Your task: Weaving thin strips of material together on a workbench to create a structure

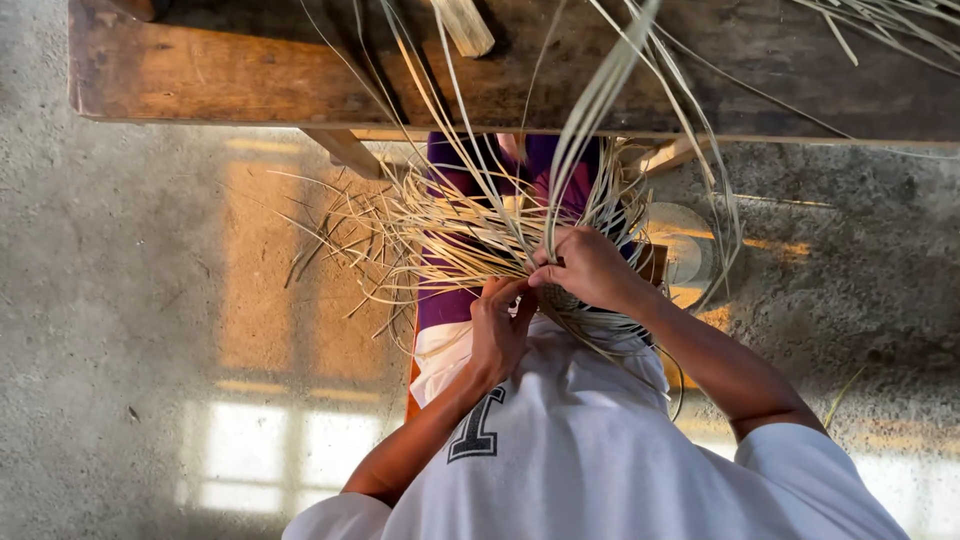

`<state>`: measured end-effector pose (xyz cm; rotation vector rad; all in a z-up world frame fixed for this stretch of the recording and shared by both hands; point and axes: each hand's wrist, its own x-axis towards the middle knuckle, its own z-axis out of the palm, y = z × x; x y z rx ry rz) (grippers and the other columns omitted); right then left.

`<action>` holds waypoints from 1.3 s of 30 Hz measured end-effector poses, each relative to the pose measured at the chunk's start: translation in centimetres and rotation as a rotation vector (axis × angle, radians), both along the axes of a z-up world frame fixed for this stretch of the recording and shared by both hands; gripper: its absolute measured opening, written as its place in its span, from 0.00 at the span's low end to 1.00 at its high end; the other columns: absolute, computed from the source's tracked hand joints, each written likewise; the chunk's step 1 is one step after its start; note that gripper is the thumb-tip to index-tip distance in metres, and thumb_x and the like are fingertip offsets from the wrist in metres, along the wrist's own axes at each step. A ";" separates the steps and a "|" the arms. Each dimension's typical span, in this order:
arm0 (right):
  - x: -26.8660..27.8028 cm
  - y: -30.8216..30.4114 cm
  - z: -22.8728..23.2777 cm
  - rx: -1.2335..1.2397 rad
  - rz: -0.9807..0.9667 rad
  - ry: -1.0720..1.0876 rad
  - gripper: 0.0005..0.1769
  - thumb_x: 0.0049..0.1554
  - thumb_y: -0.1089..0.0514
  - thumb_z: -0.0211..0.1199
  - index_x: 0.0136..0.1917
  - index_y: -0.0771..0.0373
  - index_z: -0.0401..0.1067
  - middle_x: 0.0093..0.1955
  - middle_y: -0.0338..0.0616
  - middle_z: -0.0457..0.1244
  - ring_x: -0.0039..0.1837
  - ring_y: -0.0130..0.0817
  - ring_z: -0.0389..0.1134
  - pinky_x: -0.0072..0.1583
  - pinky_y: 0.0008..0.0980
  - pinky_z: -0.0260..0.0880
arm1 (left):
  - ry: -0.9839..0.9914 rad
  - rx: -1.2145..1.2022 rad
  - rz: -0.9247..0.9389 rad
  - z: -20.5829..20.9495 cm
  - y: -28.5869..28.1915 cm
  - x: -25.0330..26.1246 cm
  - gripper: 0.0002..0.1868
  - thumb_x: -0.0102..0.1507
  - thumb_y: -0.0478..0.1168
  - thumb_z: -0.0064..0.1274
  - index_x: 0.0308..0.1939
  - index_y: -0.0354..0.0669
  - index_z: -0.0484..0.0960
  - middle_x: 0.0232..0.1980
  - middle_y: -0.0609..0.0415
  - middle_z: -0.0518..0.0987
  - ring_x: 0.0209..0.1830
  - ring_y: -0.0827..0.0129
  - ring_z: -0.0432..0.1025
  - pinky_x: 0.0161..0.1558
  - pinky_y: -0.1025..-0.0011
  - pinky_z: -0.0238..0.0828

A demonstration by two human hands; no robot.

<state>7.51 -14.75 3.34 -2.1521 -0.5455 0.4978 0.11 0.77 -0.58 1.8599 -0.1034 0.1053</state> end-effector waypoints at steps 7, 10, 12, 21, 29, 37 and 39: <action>-4.5 -1.1 -3.4 0.227 -0.131 -0.295 0.03 0.47 0.65 0.66 0.37 0.62 0.74 0.39 0.41 0.61 0.43 0.41 0.64 0.47 0.35 0.68 | 0.272 -0.282 -0.130 -3.4 0.9 1.3 0.02 0.57 0.37 0.53 0.30 0.47 0.81 0.24 0.59 0.76 0.27 0.75 0.68 0.37 0.76 0.65; -5.8 -1.9 -5.8 0.208 -0.170 -0.511 0.03 0.46 0.63 0.67 0.35 0.57 0.75 0.41 0.35 0.64 0.44 0.32 0.61 0.49 0.27 0.65 | 0.310 -0.308 -0.204 -4.3 1.2 2.2 0.04 0.56 0.33 0.52 0.27 0.46 0.80 0.22 0.60 0.75 0.26 0.77 0.67 0.37 0.77 0.65; -6.1 -2.0 -5.8 0.252 -0.172 -0.630 0.02 0.46 0.63 0.66 0.35 0.56 0.77 0.42 0.35 0.64 0.45 0.29 0.60 0.48 0.26 0.65 | 0.290 -0.251 -0.219 -2.9 1.2 2.5 0.05 0.55 0.32 0.51 0.25 0.45 0.79 0.21 0.56 0.75 0.25 0.72 0.68 0.35 0.73 0.65; -6.1 -2.3 -3.9 0.078 -0.047 -0.671 0.08 0.54 0.65 0.55 0.39 0.56 0.74 0.46 0.35 0.61 0.49 0.35 0.59 0.44 0.31 0.65 | 0.072 0.028 -0.077 1.6 -0.6 1.3 0.04 0.53 0.32 0.53 0.27 0.45 0.76 0.25 0.52 0.72 0.28 0.54 0.68 0.35 0.66 0.63; -4.9 -1.2 -0.4 0.048 0.000 -0.963 0.12 0.58 0.62 0.50 0.37 0.59 0.73 0.41 0.37 0.61 0.43 0.34 0.61 0.35 0.26 0.65 | 0.255 -0.196 0.020 -0.9 -0.6 0.2 0.05 0.57 0.39 0.53 0.34 0.44 0.82 0.25 0.51 0.79 0.28 0.76 0.69 0.34 0.74 0.67; 1.6 0.7 -4.0 0.214 0.017 -0.456 0.09 0.56 0.50 0.57 0.40 0.56 0.69 0.36 0.31 0.59 0.38 0.25 0.59 0.45 0.16 0.63 | 0.068 0.120 0.084 0.3 -1.8 0.1 0.03 0.54 0.34 0.55 0.31 0.43 0.80 0.27 0.49 0.79 0.30 0.53 0.74 0.44 0.69 0.65; 3.2 1.9 -0.9 0.268 -0.021 -0.298 0.13 0.53 0.45 0.60 0.34 0.53 0.67 0.31 0.30 0.58 0.34 0.29 0.61 0.43 0.18 0.66 | 0.031 0.122 0.086 -1.1 -1.9 0.3 0.04 0.53 0.35 0.57 0.31 0.47 0.80 0.27 0.52 0.79 0.30 0.55 0.73 0.46 0.71 0.64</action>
